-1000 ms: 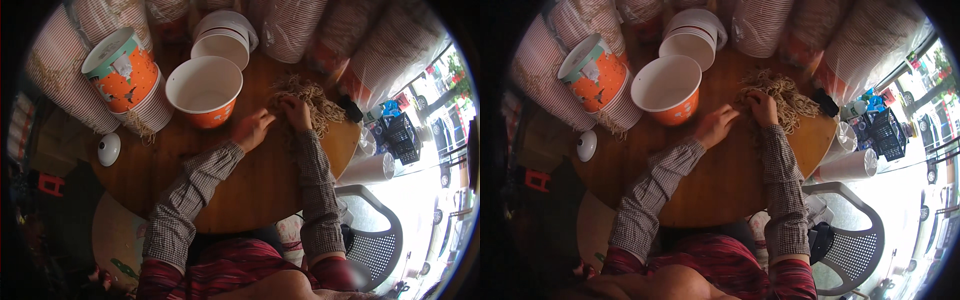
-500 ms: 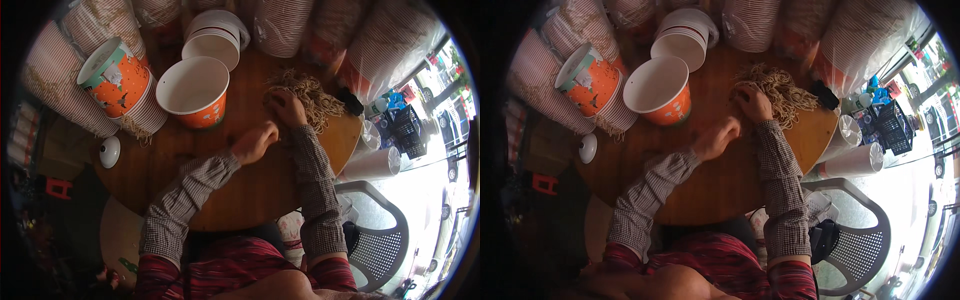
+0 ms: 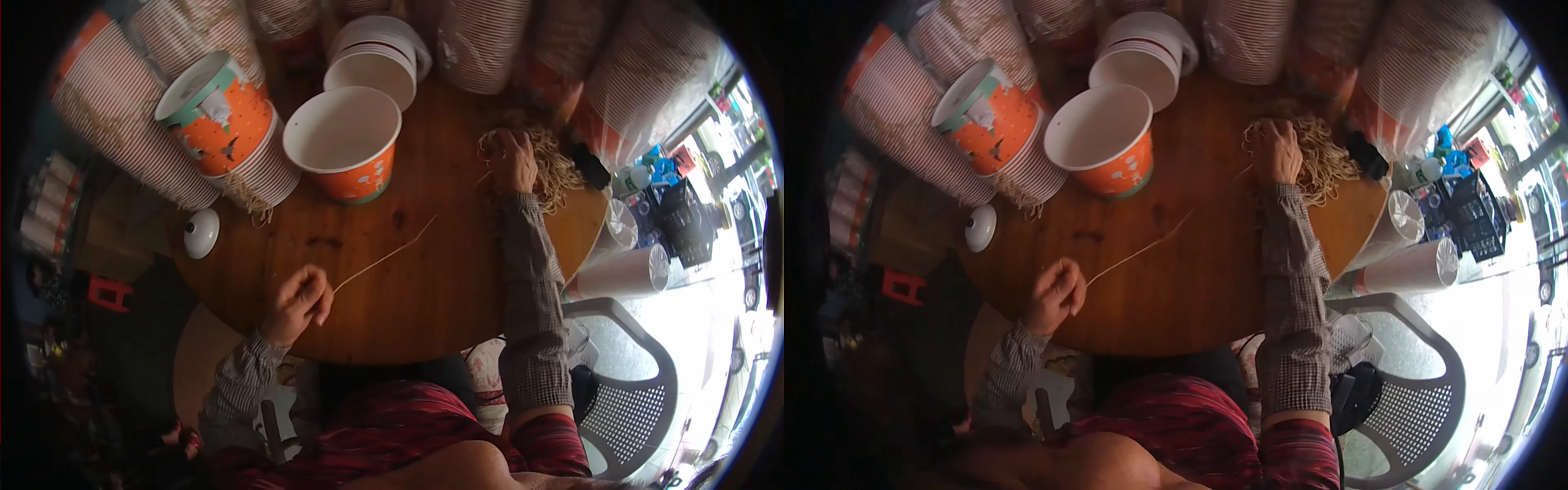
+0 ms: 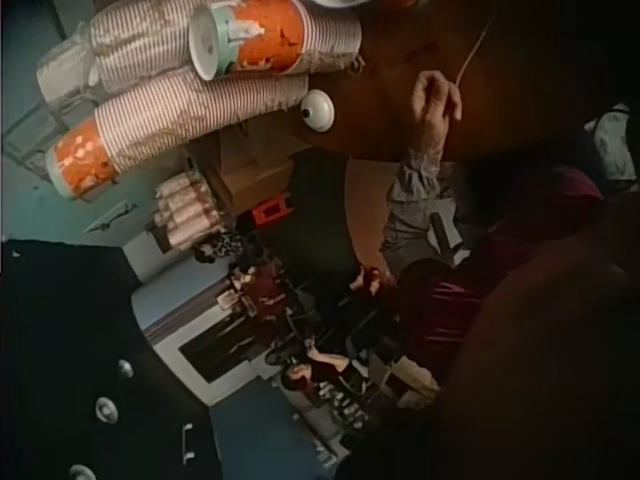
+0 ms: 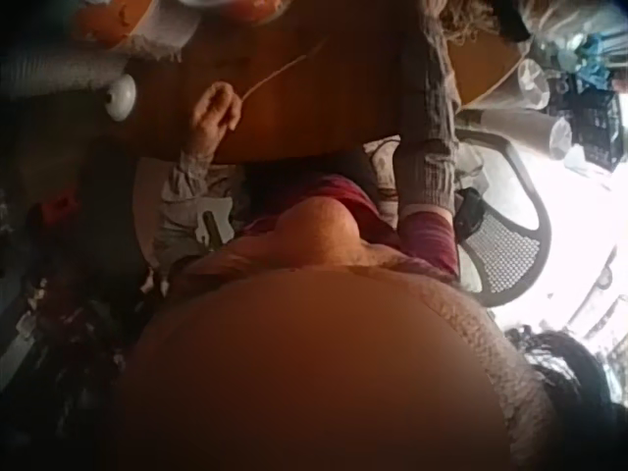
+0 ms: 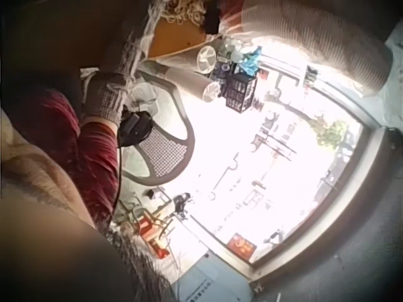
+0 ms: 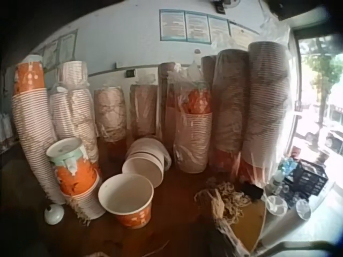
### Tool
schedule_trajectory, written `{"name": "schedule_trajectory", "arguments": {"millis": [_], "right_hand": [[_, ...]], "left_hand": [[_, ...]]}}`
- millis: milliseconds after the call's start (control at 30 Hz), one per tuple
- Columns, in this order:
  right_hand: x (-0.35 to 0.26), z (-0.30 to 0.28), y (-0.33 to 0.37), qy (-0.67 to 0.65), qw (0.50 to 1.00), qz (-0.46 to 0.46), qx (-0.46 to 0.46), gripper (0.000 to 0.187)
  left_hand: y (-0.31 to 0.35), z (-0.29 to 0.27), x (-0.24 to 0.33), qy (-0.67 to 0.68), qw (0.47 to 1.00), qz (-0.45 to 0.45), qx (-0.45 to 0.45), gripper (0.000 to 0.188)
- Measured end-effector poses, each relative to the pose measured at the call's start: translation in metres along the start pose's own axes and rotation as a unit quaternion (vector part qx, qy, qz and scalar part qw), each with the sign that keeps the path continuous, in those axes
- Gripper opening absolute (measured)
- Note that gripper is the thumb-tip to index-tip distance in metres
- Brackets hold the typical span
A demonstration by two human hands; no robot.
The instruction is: Attaching twine handles to paper buckets by threading the twine through pre-made holes and knotting it.
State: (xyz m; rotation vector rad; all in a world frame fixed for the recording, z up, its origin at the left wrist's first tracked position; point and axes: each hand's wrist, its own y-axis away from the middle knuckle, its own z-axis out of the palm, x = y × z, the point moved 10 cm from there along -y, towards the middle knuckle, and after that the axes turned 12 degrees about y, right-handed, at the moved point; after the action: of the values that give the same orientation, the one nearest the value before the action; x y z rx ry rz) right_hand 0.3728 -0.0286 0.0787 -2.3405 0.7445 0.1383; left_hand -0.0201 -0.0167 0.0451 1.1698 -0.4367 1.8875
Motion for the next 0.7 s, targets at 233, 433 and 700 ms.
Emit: {"name": "schedule_trajectory", "arguments": {"millis": [233,433,700], "right_hand": [[-0.173,-0.045,0.08,-0.501,0.857,-0.049,-0.111,0.012],[-0.218,-0.016,0.118,-0.692,0.632,0.066,-0.344,0.024],[-0.223,0.005,0.136,-0.659,0.594,0.101,-0.45,0.017]], "left_hand": [[-0.037,0.044,0.083,-0.078,0.957,0.278,0.006,0.014],[-0.046,0.043,0.085,-0.11,0.934,0.339,0.039,0.015],[-0.07,0.004,0.043,-0.051,0.962,0.262,0.055,0.013]]}}
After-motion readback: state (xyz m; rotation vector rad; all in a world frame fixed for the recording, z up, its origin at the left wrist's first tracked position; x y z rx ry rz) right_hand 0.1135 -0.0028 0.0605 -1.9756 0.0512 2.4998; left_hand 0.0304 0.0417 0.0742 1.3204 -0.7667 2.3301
